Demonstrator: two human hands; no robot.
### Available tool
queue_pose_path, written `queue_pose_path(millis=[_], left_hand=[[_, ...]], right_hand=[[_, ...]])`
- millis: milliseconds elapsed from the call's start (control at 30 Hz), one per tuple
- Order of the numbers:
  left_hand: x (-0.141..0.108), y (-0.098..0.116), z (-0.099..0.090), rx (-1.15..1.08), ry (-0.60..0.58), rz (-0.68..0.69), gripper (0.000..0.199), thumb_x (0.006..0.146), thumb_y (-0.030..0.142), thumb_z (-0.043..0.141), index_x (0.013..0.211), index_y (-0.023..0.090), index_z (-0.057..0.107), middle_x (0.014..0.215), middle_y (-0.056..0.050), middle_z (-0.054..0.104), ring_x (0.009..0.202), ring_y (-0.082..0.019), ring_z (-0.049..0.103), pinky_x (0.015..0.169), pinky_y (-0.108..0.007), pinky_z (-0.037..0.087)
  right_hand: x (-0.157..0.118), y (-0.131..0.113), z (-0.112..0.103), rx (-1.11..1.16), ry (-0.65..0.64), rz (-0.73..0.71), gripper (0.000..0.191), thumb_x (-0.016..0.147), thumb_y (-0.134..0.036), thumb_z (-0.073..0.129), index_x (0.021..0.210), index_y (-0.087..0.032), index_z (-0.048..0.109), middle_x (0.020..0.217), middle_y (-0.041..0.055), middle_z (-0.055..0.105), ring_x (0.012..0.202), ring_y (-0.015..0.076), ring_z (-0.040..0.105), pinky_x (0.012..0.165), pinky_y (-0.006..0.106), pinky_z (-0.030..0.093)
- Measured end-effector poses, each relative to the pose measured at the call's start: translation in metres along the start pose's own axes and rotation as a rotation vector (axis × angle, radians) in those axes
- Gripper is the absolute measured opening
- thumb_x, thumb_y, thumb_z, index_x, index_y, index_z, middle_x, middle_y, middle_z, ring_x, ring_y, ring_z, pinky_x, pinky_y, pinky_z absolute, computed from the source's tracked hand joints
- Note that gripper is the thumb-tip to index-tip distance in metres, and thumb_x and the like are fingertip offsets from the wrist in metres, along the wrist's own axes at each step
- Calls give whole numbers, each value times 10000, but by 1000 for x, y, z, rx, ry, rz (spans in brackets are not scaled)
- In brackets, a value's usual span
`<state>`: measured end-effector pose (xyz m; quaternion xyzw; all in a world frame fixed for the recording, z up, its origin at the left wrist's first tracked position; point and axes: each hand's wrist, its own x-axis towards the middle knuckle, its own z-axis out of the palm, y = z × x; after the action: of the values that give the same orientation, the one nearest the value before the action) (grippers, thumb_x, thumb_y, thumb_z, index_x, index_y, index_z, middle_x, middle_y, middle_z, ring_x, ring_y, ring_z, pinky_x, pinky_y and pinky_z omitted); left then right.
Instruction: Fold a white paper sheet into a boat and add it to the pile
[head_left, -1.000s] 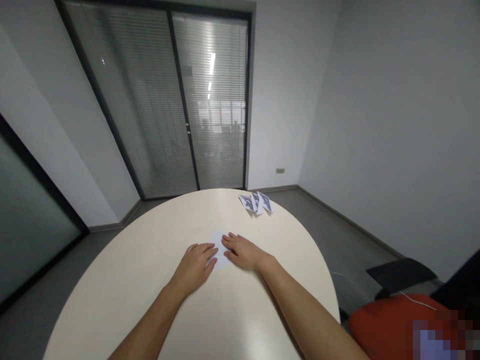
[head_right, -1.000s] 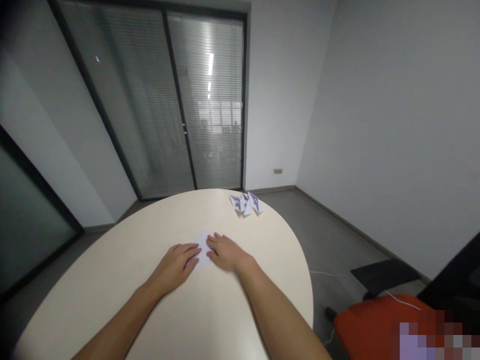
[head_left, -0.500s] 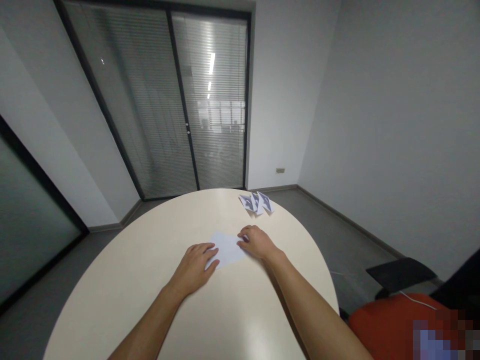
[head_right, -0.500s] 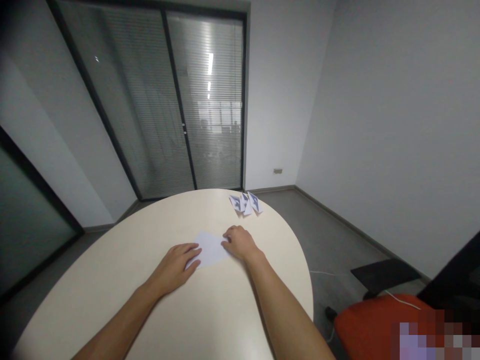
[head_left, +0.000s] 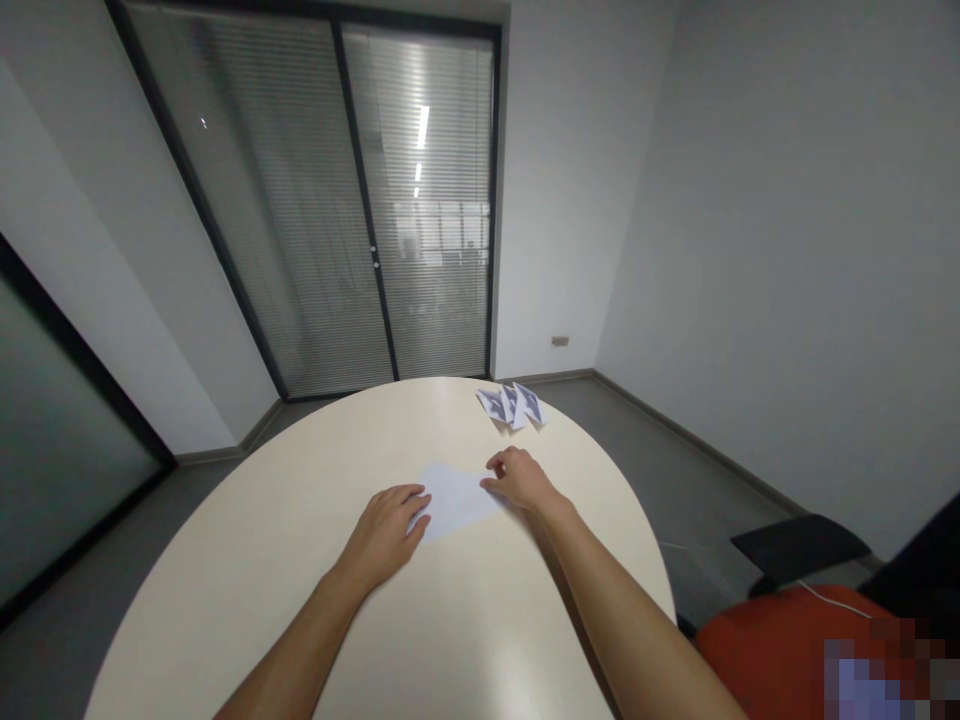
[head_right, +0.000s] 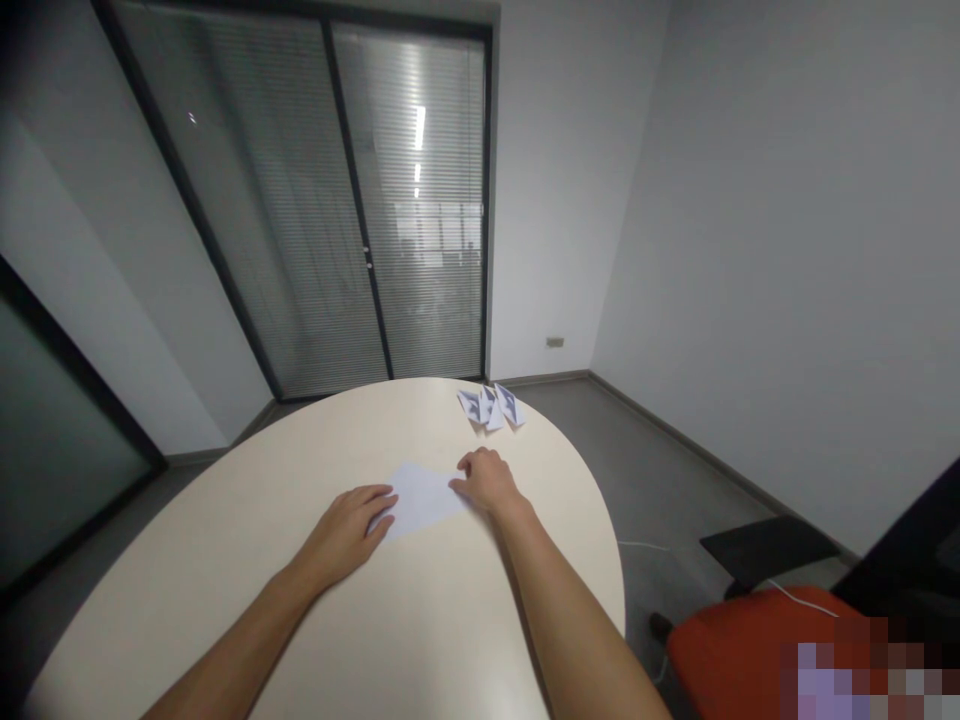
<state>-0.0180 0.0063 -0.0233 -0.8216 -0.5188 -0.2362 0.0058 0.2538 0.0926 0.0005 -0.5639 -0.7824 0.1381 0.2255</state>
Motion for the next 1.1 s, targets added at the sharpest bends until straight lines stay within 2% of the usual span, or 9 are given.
queue_pose_path(millis=[300,600,667,767,867,1000,1100], left_hand=[[2,1,-2,65,-37,-51,312,976,282,528,1225,219,705,1299,-97,683,1206,-267,610,1048,-448,453],[3,1,-16,188,-19,-235,314,934,354,586,1160,173,706,1092,-126,689,1029,-294,628,924,-432,490],[3,0,-15,184,-26,-232,326,941,352,582,1180,168,705,1107,-127,687,1042,-288,624,942,-428,488],[3,-3,-9,144,-45,-166,323,960,274,556,1232,179,700,1248,-128,672,1152,-275,606,1029,-430,462],[4,-4,-3,103,-69,-102,343,968,196,518,1259,196,700,1352,-109,651,1239,-272,583,1084,-444,440],[6,-2,-3,69,-63,-76,357,974,182,504,1274,203,697,1341,-98,669,1226,-272,600,1079,-458,459],[7,0,-6,27,-46,-41,349,974,192,513,1266,227,702,1336,-82,672,1229,-259,597,1080,-447,468]], right_hand=[[0,0,-2,16,-40,11,263,759,-353,783,964,-189,780,970,105,734,876,245,652,784,335,477],[0,-2,-3,4,-49,25,265,766,-348,780,978,-188,776,988,103,730,885,234,644,790,322,463],[-1,-4,-4,-13,-60,32,280,773,-349,772,1000,-184,772,998,98,729,895,230,641,800,315,461],[-3,-6,-5,-39,-61,8,282,789,-341,750,1020,-182,768,1013,96,730,952,242,637,838,320,461],[-5,-11,-3,-67,-35,-134,244,831,-301,696,1036,-190,770,1107,105,727,1059,266,620,928,353,452],[-7,-20,5,-85,-75,-459,268,946,-245,546,1111,-193,751,1258,99,699,1215,275,577,1077,410,391],[-11,-30,13,-63,-125,-546,324,996,-274,481,1220,-222,709,1350,77,661,1351,315,491,1129,492,350]])
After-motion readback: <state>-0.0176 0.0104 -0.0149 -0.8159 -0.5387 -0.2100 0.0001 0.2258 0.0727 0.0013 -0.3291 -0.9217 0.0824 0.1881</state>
